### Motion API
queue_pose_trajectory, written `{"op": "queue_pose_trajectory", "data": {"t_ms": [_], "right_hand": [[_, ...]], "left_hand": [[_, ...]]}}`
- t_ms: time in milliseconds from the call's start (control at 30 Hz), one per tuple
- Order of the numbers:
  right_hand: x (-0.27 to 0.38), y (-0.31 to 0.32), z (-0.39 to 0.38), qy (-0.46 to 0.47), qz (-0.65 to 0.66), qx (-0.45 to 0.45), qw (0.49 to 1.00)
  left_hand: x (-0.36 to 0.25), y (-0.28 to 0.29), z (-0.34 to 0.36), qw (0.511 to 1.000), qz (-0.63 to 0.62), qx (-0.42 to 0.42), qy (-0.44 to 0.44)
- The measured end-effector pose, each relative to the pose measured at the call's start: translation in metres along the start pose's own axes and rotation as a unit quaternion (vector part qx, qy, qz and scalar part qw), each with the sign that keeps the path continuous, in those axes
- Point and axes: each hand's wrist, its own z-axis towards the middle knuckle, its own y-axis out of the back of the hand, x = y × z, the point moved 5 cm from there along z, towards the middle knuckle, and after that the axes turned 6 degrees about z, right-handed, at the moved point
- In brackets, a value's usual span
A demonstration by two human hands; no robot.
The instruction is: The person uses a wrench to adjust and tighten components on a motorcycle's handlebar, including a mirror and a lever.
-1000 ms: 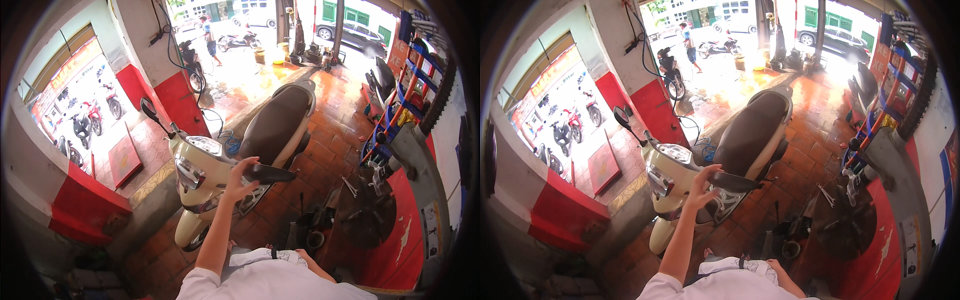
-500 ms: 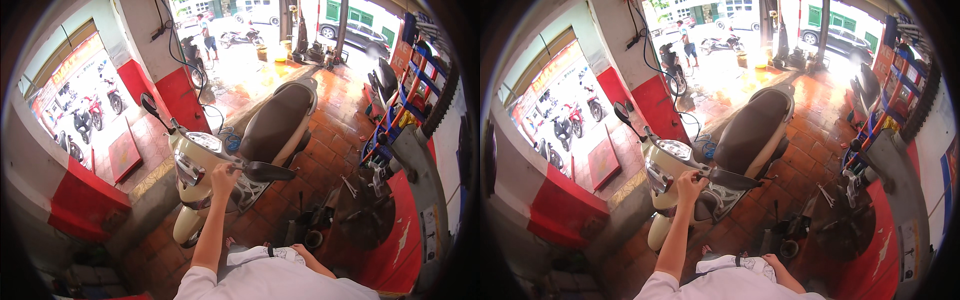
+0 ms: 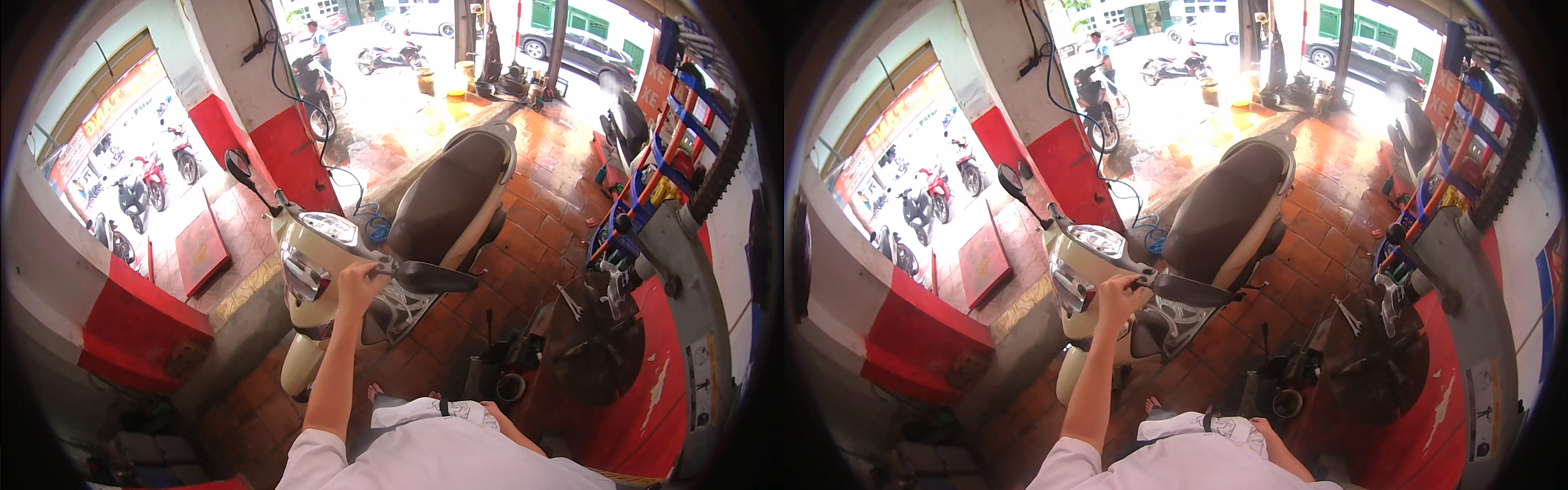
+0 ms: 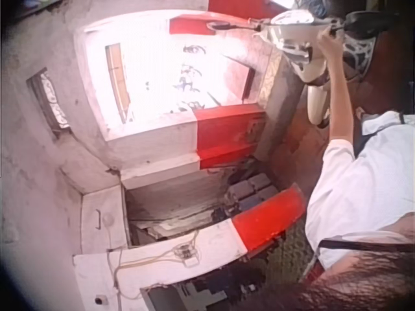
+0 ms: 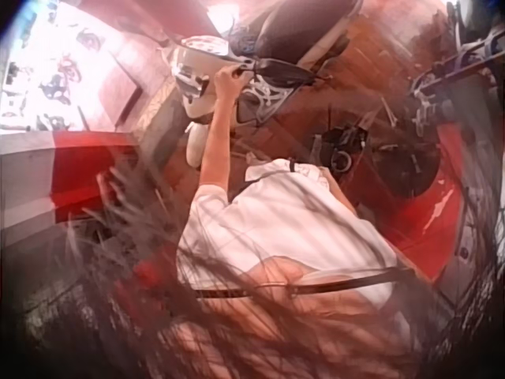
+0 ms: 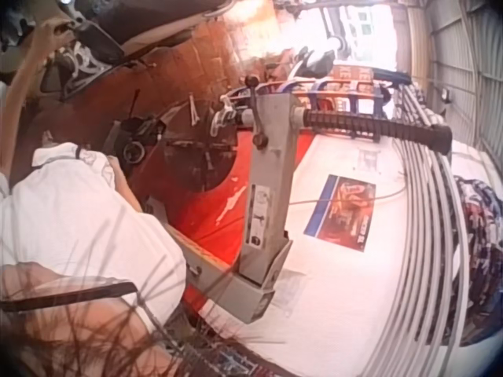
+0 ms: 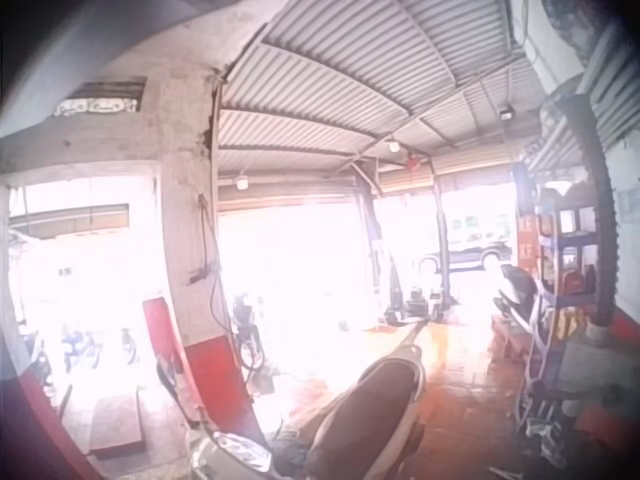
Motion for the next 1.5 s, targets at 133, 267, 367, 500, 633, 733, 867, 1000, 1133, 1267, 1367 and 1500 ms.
{"op": "queue_pose_trajectory", "data": {"t_ms": [133,267,367,500,633,733,867,1000,1133,1267,1367,1500], "right_hand": [[0.120,-0.025,-0.060,-0.006,-0.022,0.049,0.999],[0.134,-0.016,-0.059,-0.002,-0.006,0.042,0.999],[0.206,-0.033,-0.080,0.005,-0.008,0.061,0.998],[0.301,-0.039,-0.086,0.042,-0.005,0.092,0.995],[0.417,-0.065,-0.101,0.218,-0.052,0.117,0.968],[0.522,-0.090,-0.142,0.338,-0.084,0.098,0.932],[0.611,-0.126,-0.163,0.408,-0.004,0.090,0.908],[0.643,-0.160,-0.131,0.367,0.044,0.073,0.926],[0.648,-0.186,-0.103,0.336,0.099,0.048,0.935],[0.655,-0.204,-0.106,0.292,0.226,0.067,0.927],[0.657,-0.209,-0.101,0.254,0.249,0.069,0.932],[0.659,-0.209,-0.099,0.203,0.321,0.093,0.920]], "left_hand": [[0.003,0.048,-0.019,0.997,0.069,0.043,0.015],[-0.013,0.044,0.007,0.980,0.072,0.138,-0.121],[0.007,0.049,0.008,0.975,0.050,0.195,-0.095],[0.005,0.044,0.008,0.986,0.021,0.157,-0.049],[0.018,0.037,-0.007,0.991,-0.029,0.126,0.027],[0.037,0.036,-0.013,0.989,-0.059,0.119,0.059],[0.040,0.039,-0.012,0.981,-0.108,0.131,0.092],[0.048,0.040,-0.005,0.979,-0.061,0.166,0.101],[0.053,0.042,-0.003,0.970,-0.100,0.187,0.118],[0.066,0.036,-0.005,0.953,-0.159,0.205,0.159],[0.071,0.031,-0.004,0.946,-0.155,0.231,0.165],[0.075,0.027,-0.006,0.930,-0.203,0.242,0.190]]}}
